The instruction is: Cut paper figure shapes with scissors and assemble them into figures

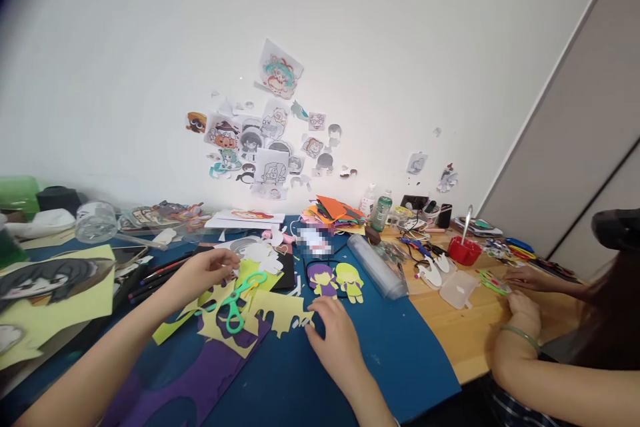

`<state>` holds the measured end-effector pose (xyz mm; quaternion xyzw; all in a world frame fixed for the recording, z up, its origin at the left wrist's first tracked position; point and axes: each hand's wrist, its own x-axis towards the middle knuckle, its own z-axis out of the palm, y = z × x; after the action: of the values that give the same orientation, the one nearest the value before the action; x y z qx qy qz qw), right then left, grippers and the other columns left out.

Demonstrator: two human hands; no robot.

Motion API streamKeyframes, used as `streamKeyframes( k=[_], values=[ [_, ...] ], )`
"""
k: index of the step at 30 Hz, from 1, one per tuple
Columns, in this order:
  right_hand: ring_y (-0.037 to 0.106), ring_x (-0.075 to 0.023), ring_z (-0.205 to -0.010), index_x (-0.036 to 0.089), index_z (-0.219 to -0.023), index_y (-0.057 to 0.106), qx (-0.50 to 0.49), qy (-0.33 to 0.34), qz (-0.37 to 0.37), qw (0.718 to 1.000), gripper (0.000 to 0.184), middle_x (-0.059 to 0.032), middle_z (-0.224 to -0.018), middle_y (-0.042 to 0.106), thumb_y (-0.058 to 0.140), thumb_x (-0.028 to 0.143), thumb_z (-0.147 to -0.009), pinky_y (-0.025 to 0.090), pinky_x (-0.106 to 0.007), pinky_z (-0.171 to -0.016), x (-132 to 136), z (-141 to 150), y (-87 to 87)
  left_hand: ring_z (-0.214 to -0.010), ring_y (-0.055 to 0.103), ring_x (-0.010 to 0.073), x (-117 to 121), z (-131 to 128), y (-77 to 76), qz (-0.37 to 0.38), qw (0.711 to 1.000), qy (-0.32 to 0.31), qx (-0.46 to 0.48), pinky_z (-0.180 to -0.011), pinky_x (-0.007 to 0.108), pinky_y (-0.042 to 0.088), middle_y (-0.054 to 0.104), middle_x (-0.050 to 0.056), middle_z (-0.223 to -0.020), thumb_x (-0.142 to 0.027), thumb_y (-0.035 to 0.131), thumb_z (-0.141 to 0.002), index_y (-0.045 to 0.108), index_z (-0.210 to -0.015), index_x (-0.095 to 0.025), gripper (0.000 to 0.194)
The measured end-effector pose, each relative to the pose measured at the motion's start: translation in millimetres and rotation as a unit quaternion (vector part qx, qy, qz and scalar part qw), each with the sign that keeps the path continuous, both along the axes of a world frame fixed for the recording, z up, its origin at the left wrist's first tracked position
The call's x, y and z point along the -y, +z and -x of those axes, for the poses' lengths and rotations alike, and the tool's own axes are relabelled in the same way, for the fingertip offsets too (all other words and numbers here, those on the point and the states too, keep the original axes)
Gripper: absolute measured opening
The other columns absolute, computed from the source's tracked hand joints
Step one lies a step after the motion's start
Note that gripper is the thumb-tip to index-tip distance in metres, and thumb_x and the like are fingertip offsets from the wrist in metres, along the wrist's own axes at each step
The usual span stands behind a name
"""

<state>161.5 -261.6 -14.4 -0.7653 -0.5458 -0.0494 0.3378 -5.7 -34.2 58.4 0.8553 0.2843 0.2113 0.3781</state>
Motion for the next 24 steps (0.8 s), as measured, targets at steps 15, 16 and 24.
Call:
streamKeyframes(
  k=[15,16,24],
  values=[
    [0.055,-0.0231,-0.095,0.02,-0.1,0.058,-0.025,-0.002,-0.035,0.999,0.026,-0.0078,-0.102,0.061,0.048,0.015,-0.077,0.046,-0.037,-0.08,-19.7,7.2,-15.5,-0.07,0.058,0.0219,-17.2,20.1,-9.2,-0.159,0.96,-0.01,-0.229,-0.052,0.025,0.037,0.065,0.008,-0.083,-0.018,0.049,-0.056,0.064,-0.081,-0.019,0.029],
    [0.055,-0.023,-0.095,0.02,-0.099,0.058,-0.028,-0.008,-0.042,0.999,0.025,-0.0079,-0.102,0.061,0.048,0.015,-0.077,0.046,-0.037,-0.08,-17.6,6.1,-15.2,-0.07,0.058,0.0222,-18.7,19.9,-10.4,-0.159,0.96,-0.008,-0.23,-0.052,0.025,0.037,0.064,0.008,-0.083,-0.018,0.05,-0.056,0.064,-0.081,-0.019,0.028],
    [0.057,-0.02,-0.082,0.022,-0.082,0.062,-0.021,0.042,-0.024,0.999,0.024,-0.0043,-0.084,0.064,0.047,0.005,-0.073,0.048,-0.031,-0.07,-13.0,10.4,-12.3,-0.08,0.057,0.0232,8.4,0.2,-9.0,-0.186,0.965,-0.026,-0.183,-0.067,0.029,0.042,0.062,0.008,-0.087,-0.025,0.053,-0.063,0.064,-0.087,-0.02,0.027]
  ],
)
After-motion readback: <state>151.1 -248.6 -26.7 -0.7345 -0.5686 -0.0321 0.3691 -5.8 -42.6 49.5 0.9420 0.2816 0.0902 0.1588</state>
